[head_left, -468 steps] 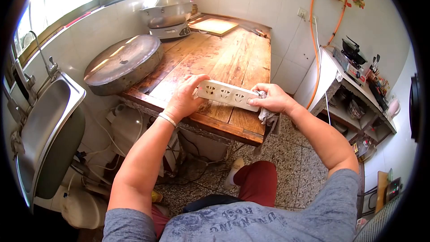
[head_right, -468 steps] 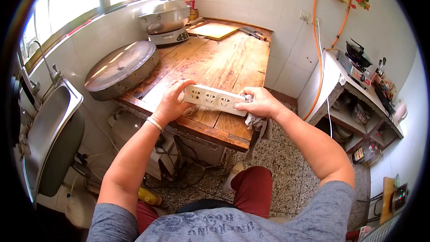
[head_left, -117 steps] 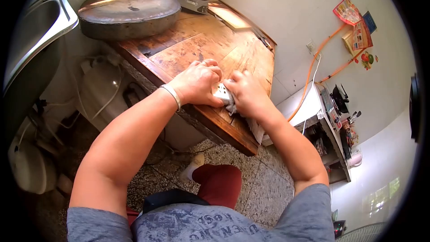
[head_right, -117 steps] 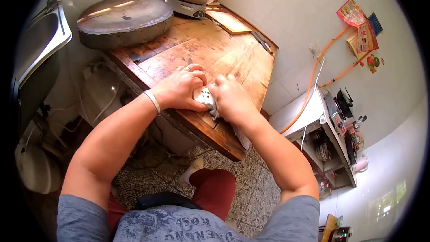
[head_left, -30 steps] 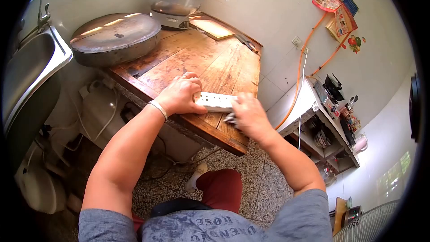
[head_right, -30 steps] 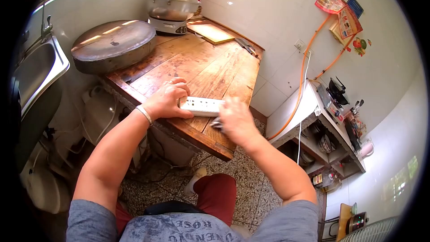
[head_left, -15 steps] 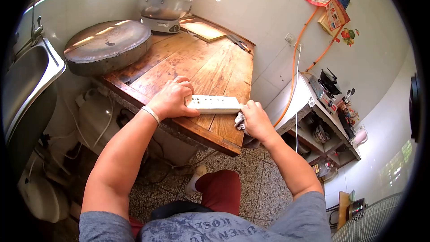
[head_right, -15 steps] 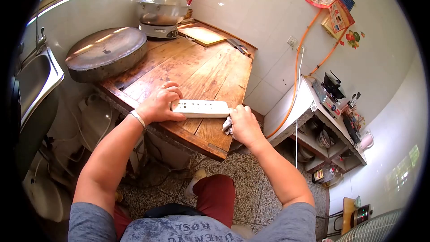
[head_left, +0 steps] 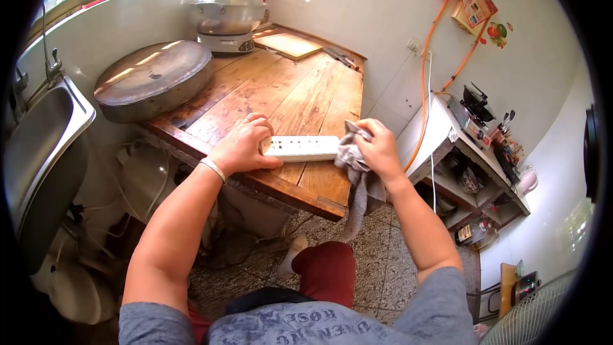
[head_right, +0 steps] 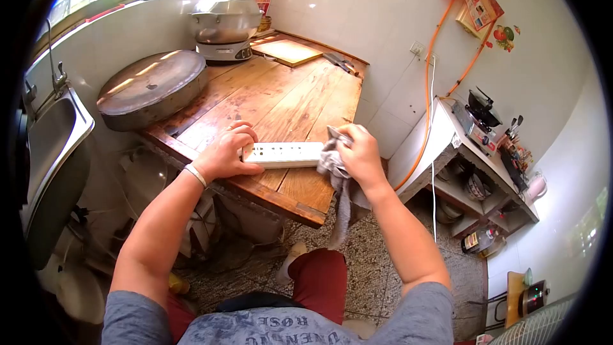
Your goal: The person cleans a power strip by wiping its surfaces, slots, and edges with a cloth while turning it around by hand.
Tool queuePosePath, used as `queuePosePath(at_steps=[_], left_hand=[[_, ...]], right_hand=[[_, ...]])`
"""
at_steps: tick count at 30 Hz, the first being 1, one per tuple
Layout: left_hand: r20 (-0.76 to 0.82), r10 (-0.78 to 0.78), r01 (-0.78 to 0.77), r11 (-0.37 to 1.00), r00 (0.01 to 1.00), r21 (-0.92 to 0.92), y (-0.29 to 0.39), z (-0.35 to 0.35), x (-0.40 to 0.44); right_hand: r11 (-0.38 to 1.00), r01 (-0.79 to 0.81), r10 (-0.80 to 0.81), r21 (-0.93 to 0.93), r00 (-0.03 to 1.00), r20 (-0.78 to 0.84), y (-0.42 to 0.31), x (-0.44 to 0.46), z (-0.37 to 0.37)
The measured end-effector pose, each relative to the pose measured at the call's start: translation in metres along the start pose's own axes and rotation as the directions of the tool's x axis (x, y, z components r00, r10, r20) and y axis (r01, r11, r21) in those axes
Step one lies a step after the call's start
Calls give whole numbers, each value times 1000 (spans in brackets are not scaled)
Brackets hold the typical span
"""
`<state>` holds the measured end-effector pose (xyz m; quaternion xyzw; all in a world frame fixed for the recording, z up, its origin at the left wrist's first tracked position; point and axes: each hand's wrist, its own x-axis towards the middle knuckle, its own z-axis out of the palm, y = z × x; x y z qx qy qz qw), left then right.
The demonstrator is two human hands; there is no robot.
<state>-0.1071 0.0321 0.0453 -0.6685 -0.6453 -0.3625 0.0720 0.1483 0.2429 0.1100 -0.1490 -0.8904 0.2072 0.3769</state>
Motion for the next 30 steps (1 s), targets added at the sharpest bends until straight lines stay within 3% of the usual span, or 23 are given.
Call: queuePosePath(at_steps=[3, 5, 7, 11, 12, 13, 15, 17, 20, 23, 25, 27, 28, 30], left_hand=[[-51, 65, -65, 998, 997, 13, -6, 4, 0], [-52, 65, -65, 998, 997, 11, -11, 5, 1], [-35, 66, -66, 998, 997, -6, -10, 9, -2], [-48, 39, -41, 999, 998, -25, -8, 3, 0], [-40, 29, -30, 999, 999, -23, -6, 2, 0], [-32, 17, -18, 1000, 999, -23, -6, 4, 0], [-12, 14, -14, 1000, 1000, -27, -6, 3, 3], [26, 25, -25, 999, 999, -28, -6, 4, 3], [-38, 47, -47, 999, 998, 1, -7, 7, -1], [-27, 73, -72, 997, 997, 22, -7, 3, -1], [-15, 59, -59, 998, 998, 5, -4, 2, 0], [-17, 65, -65, 998, 998, 18, -3, 4, 2], [-25, 62, -62, 998, 998, 19, -1, 4, 3], [-31, 64, -64, 998, 997, 17, -1, 5, 3]], right_hand=[[955, 80, -31, -286, 985, 170, 8, 3, 54], [914, 339, -270, -223, 919, 288, -41, 4, 72], [900, 422, -378, -110, 880, 288, -67, 0, 102], [883, 461, -430, -90, 870, 243, -33, -7, 82], [925, 347, -284, -152, 901, 327, -21, -5, 60], [939, 300, -258, -168, 937, 236, -11, -10, 40], [949, 196, -143, -246, 966, 217, -3, -10, 28], [904, 351, -284, -245, 920, 271, -17, -11, 49], [867, 488, -446, -105, 851, 277, -68, -16, 100], [897, 442, -427, 7, 863, 270, -59, -10, 98], [917, 379, -330, -123, 895, 302, -30, -5, 63], [959, 195, -152, -205, 966, 208, 20, 1, 47], [961, 193, -152, -199, 968, 201, 18, 8, 47], [959, -50, 112, -281, 971, 212, 11, 19, 46]])
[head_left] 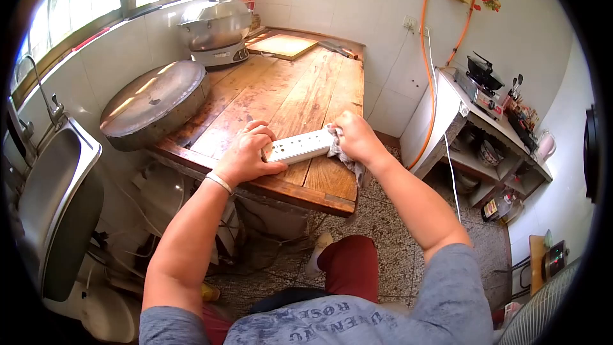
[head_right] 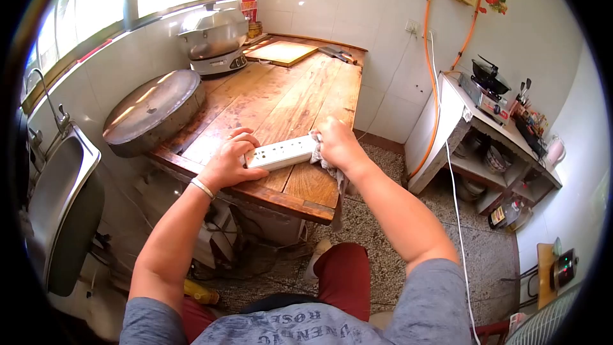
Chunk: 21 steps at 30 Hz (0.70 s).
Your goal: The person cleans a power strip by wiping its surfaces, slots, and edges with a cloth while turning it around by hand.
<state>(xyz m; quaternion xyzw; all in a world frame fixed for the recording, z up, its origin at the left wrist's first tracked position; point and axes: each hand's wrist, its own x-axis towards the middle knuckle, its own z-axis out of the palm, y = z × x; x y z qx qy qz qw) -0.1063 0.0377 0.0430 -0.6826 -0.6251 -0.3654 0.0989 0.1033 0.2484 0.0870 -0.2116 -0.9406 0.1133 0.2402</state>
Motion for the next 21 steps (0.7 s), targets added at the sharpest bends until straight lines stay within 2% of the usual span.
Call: queuePosePath(at_steps=[1, 3, 4, 5, 6, 7, 9, 11, 13, 14, 15, 16, 17, 18, 19, 20, 21], left_hand=[[7, 5, -5, 1000, 1000, 7, -1, 1, -1], [-23, 3, -2, 1000, 1000, 25, -2, 2, -1], [-18, 5, -4, 1000, 1000, 30, -3, 3, -2], [-47, 11, -9, 999, 999, 46, -4, 3, -2], [-76, 20, -15, 998, 997, 59, -5, 4, -3], [-67, 25, -21, 998, 997, 59, -7, 6, -4], [-124, 70, -53, 989, 990, 136, -12, 8, -5], [-107, 82, -68, 990, 991, 125, -13, 7, -3], [-93, 77, -67, 992, 993, 109, -10, 5, -2], [-98, 72, -61, 992, 993, 108, -4, 3, 0], [-100, 62, -51, 993, 993, 107, 2, 1, -1], [-95, 55, -44, 993, 994, 114, 3, 0, -2], [-48, -16, 20, 996, 999, 84, 4, -1, -1], [-4, -81, 81, 995, 997, 59, 7, -4, 1], [-11, -80, 80, 994, 997, 73, 11, -7, 2], [51, -248, 252, 962, 968, -102, 17, -9, 2], [139, -392, 415, 871, 909, -263, 23, -10, 3]], right_hand=[[1000, -2, 2, 8, 1000, -7, -1, 6, 7], [985, 7, -29, -171, 992, -126, -9, 25, 28], [983, 62, -77, -176, 993, -84, -14, 31, 33], [996, 8, -9, -85, 1000, -1, -29, 35, 39], [961, 207, -225, -185, 971, -84, -47, 26, 51], [930, 335, -350, -152, 933, -83, -56, 23, 75], [885, 466, -460, -5, 871, -174, -101, -16, 72], [832, 540, -489, 125, 822, -292, -95, -36, 72], [901, 425, -407, 90, 898, -166, -61, -32, 51], [952, 301, -291, 51, 946, -144, -48, -27, 41], [960, 267, -250, 85, 952, -177, -30, -21, 38], [982, 139, -122, 126, 983, -136, -23, -19, 31], [988, 133, -116, 76, 974, -195, -16, -18, 24], [984, 114, -77, 135, 964, -254, -11, -20, 21], [976, 102, -38, 191, 949, -314, -5, -19, 17], [975, 117, -50, 191, 945, -322, -1, -19, 16], [957, 166, -65, 238, 922, -383, 2, -23, 16]])
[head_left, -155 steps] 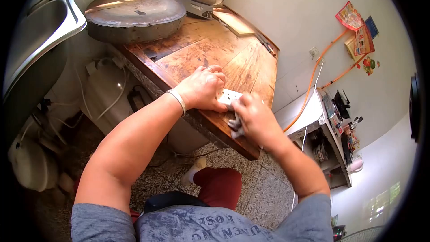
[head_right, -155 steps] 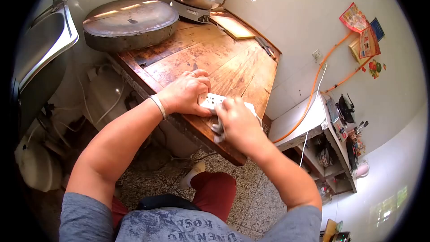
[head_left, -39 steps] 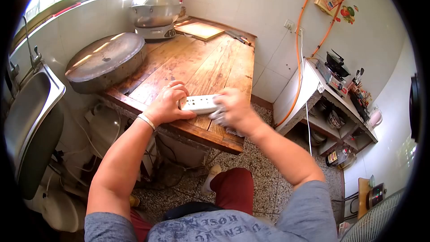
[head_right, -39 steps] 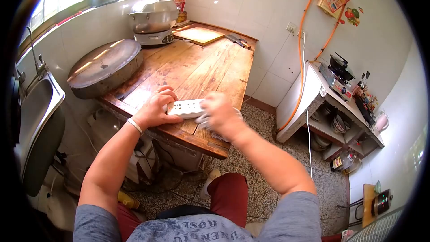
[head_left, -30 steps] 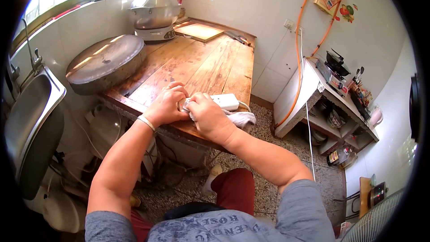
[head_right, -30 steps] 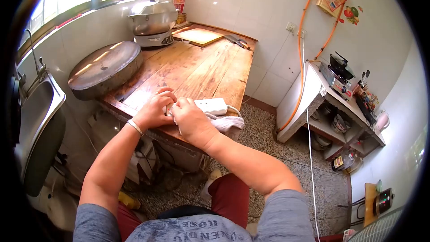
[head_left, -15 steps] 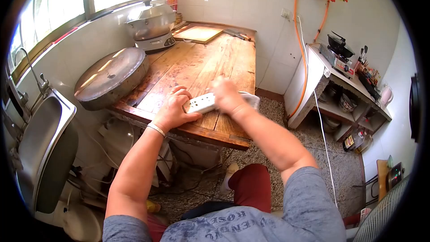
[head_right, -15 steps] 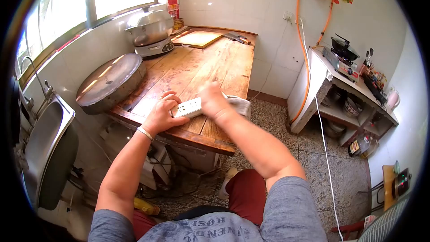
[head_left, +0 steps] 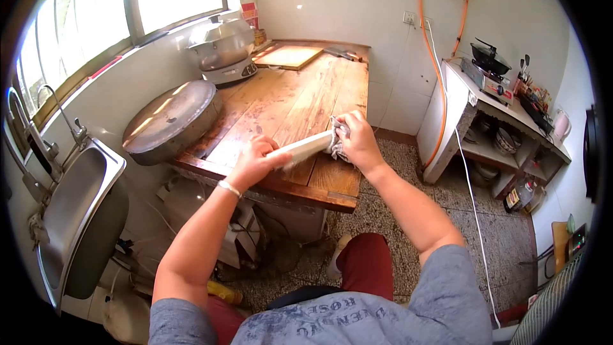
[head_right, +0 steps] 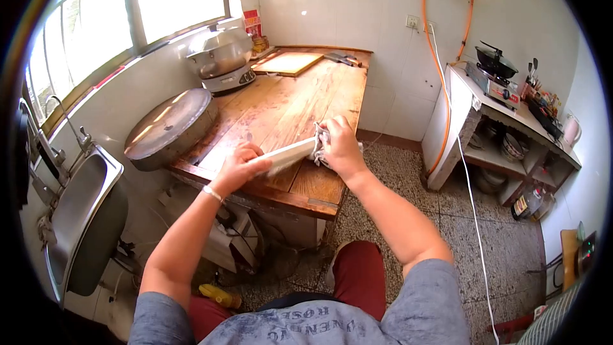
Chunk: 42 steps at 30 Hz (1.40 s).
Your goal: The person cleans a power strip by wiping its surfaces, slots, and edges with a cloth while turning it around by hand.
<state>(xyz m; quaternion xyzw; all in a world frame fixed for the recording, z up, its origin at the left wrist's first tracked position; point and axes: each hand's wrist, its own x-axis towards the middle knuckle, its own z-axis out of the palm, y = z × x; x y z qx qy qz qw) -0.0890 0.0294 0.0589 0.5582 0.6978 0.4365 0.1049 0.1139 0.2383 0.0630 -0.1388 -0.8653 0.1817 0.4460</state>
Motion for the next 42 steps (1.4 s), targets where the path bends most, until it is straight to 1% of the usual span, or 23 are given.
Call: queuePosePath(at_steps=[1, 2, 5, 6, 7, 8, 10, 12, 14, 15, 16, 18, 19, 23, 27, 28, 30, 32, 34, 36, 38, 40, 42], left_hand=[[24, 126, -128, 985, 992, 116, 3, 3, -4], [52, 117, -121, 989, 992, 81, 15, 6, -13], [22, -24, 23, 999, 999, 45, 41, 13, -38], [0, -25, 25, 990, 1000, 138, 48, 14, -45], [-21, -24, 28, 973, 999, 230, 54, 16, -51], [-24, -31, 35, 972, 999, 232, 59, 19, -57], [-17, -33, 36, 952, 999, 303, 66, 27, -70], [-46, -14, 27, 956, 999, 294, 73, 33, -82], [-227, 111, 25, 851, 968, 524, 77, 36, -89], [-257, 156, 55, 750, 954, 659, 88, 33, -98], [-261, 154, 59, 751, 953, 658, 88, 32, -99], [-358, 461, -59, 675, 812, 735, 85, 30, -105], [-326, 469, -73, 652, 821, 755, 77, 30, -110], [-375, 451, -53, 694, 810, 718, 59, 41, -109], [-393, 462, -2, 650, 795, 760, 63, 39, -114], [-384, 422, 17, 655, 821, 756, 61, 37, -116], [-383, 375, 42, 665, 845, 745, 55, 39, -117], [-414, 285, 29, 794, 865, 607, 42, 45, -112], [-452, 313, -7, 828, 835, 561, 34, 45, -106], [-510, 221, 20, 905, 831, 426, 29, 46, -103], [-503, 213, 24, 906, 838, 424, 27, 44, -101], [-492, 201, 31, 905, 847, 425, 25, 40, -101], [-482, 197, 10, 920, 854, 393, 21, 37, -100]], right_hand=[[998, 25, -22, 64, 998, -55, 3, -4, 1], [997, 26, -22, 72, 998, -51, 0, -7, 0], [982, 149, -135, 117, 983, -120, -19, -16, -6], [981, 152, -138, 124, 983, -118, -19, -15, -5], [974, 199, -188, 108, 977, -98, -19, -13, -5], [965, 244, -237, 94, 968, -77, -20, -10, -4], [971, 205, -204, 121, 979, -17, -23, -3, -4], [976, 169, -177, 141, 983, 46, -22, 7, -3], [974, 213, -224, 76, 954, 200, -19, 20, -1], [971, 234, -241, 57, 940, 243, -19, 26, 0], [970, 238, -245, 59, 938, 246, -18, 29, 3], [961, 274, -275, 44, 924, 265, -18, 34, 11], [956, 292, -285, 15, 917, 279, -17, 35, 12], [957, 292, -282, 2, 923, 261, -18, 29, 12], [959, 282, -278, -5, 949, 145, -24, 17, 14], [956, 291, -287, -26, 952, 108, -25, 15, 14], [959, 284, -280, -18, 953, 120, -25, 17, 15], [961, 277, -273, -9, 953, 133, -27, 16, 15], [956, 277, -289, 92, 942, 168, -28, 16, 11], [951, 278, -301, 138, 934, 194, -35, 12, 3], [944, 273, -311, 186, 925, 219, -34, 14, -3], [903, 329, -403, 276, 872, 278, -25, 17, -7], [896, 359, -431, 261, 843, 320, -31, 19, -11]])
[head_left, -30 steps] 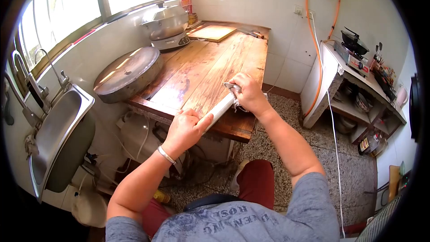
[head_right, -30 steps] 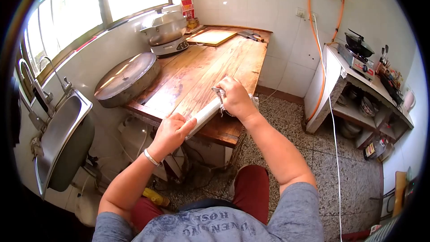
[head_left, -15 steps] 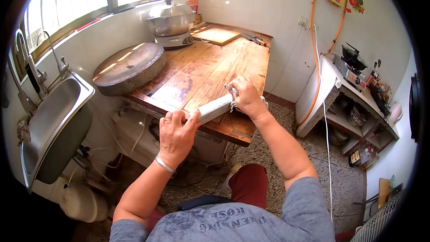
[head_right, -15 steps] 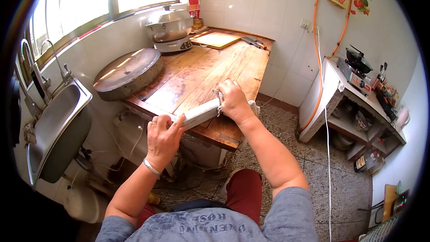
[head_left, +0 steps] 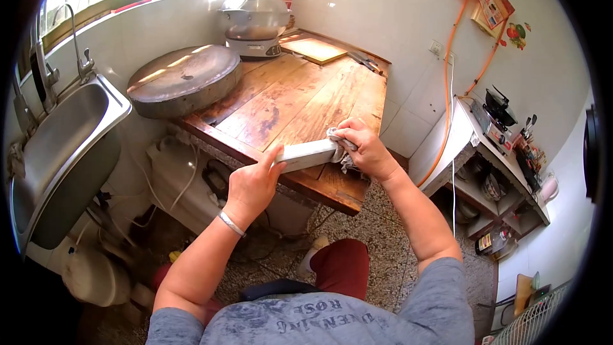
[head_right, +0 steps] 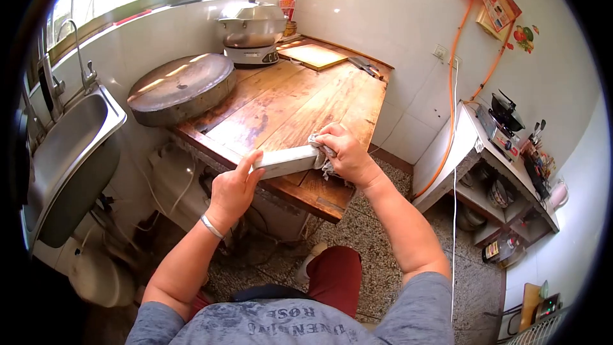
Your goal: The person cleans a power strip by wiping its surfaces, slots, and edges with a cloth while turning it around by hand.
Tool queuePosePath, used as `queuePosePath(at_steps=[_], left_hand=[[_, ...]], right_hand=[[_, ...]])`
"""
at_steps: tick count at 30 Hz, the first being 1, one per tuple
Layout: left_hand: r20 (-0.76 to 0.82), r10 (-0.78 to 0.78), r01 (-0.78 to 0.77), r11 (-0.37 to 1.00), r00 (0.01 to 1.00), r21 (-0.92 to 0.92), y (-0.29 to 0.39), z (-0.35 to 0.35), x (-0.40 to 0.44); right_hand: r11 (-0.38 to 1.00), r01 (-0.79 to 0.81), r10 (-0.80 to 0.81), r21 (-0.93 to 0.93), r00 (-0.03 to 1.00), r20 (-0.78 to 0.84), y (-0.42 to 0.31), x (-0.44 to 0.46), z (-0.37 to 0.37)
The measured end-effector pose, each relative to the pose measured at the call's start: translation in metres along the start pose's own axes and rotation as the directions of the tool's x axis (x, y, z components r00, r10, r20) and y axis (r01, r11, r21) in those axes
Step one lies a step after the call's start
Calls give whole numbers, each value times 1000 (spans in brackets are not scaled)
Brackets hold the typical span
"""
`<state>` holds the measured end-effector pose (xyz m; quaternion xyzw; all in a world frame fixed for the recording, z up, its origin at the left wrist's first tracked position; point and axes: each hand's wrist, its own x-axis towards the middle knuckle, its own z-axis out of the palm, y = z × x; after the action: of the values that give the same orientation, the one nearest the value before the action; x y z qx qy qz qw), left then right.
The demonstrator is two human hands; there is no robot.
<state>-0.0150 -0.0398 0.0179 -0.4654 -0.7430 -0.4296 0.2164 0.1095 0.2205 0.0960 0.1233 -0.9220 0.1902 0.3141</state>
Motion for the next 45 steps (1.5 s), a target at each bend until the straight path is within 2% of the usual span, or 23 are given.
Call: queuePosePath(at_steps=[3, 6, 8, 10, 12, 14, 15, 17, 19, 22, 24, 25, 26, 28, 30, 31, 34, 36, 38, 40, 41, 44, 45], left_hand=[[5, -18, 18, 1000, 1000, -19, -5, 5, 2], [5, 7, -7, 1000, 1000, -4, -8, 8, 5], [5, 6, -6, 1000, 1000, -16, -6, 6, 5], [5, 2, -2, 1000, 1000, -21, -7, 5, 5], [-22, -57, 53, 988, 998, -148, -7, 10, 1], [-29, -39, 34, 987, 999, -155, -10, 12, -1], [-51, -19, 11, 989, 999, -148, -12, 13, 0], [-99, -8, -8, 987, 995, -162, -11, 19, 1], [-128, 6, -29, 984, 992, -176, -8, 21, -1], [-64, -33, 23, 989, 997, -145, -8, 15, 1], [-63, -10, 0, 988, 998, -153, -10, 14, 0], [-62, -12, 2, 988, 998, -155, -10, 15, -1], [-60, -7, -4, 986, 998, -169, -10, 15, -3], [-75, -4, -10, 984, 997, -180, -12, 16, 1], [-86, 8, -23, 982, 996, -186, -12, 18, 0], [-88, 7, -23, 983, 996, -184, -11, 18, 0], [-68, -19, 7, 985, 998, -173, -11, 16, -1], [-59, -10, 1, 989, 998, -150, -9, 14, -1], [-76, -12, -1, 987, 997, -163, -10, 17, 1], [-74, -11, -2, 985, 997, -175, -8, 19, -1], [-74, -22, 8, 984, 997, -178, -7, 18, -1], [-72, -27, 14, 984, 997, -176, -8, 15, -1], [-75, -22, 8, 984, 997, -179, -7, 15, -1]], right_hand=[[975, 114, -107, -189, 993, 48, -15, 5, 4], [972, 188, -185, -142, 982, 28, -45, 16, 42], [971, 170, -162, -165, 985, 59, -73, 29, 58], [973, 153, -141, -170, 987, 78, -72, 31, 51], [957, 109, -81, -267, 990, 114, -59, 20, 28], [901, 10, 63, -434, 986, 153, -20, 4, -3], [898, 16, 61, -439, 985, 160, -18, 2, -4], [862, -87, 139, -499, 988, 68, -20, -7, -3], [941, 52, -45, -333, 999, 30, -50, 9, 32], [970, 106, -89, -221, 992, 86, -85, 31, 54], [956, 96, -72, -278, 993, 95, -64, 21, 36], [932, 41, -12, -361, 997, 83, -43, 13, 20], [917, -125, 162, -379, 985, 66, -26, 4, 3], [930, -134, 160, -341, 986, 47, -29, 4, 5], [969, 15, -1, -247, 998, 57, -47, 19, 32], [979, 42, -25, -197, 996, 89, -61, 28, 43], [968, 99, -76, -231, 992, 104, -58, 27, 32], [917, -22, 78, -399, 989, 125, -22, 12, 3], [904, -135, 199, -406, 972, 122, -22, 8, -3], [944, 44, -25, -327, 998, 61, -42, 19, 27], [971, 62, -44, -231, 996, 83, -58, 27, 36], [971, 85, -62, -222, 992, 109, -50, 24, 25], [955, 49, -21, -291, 995, 99, -38, 18, 13]])
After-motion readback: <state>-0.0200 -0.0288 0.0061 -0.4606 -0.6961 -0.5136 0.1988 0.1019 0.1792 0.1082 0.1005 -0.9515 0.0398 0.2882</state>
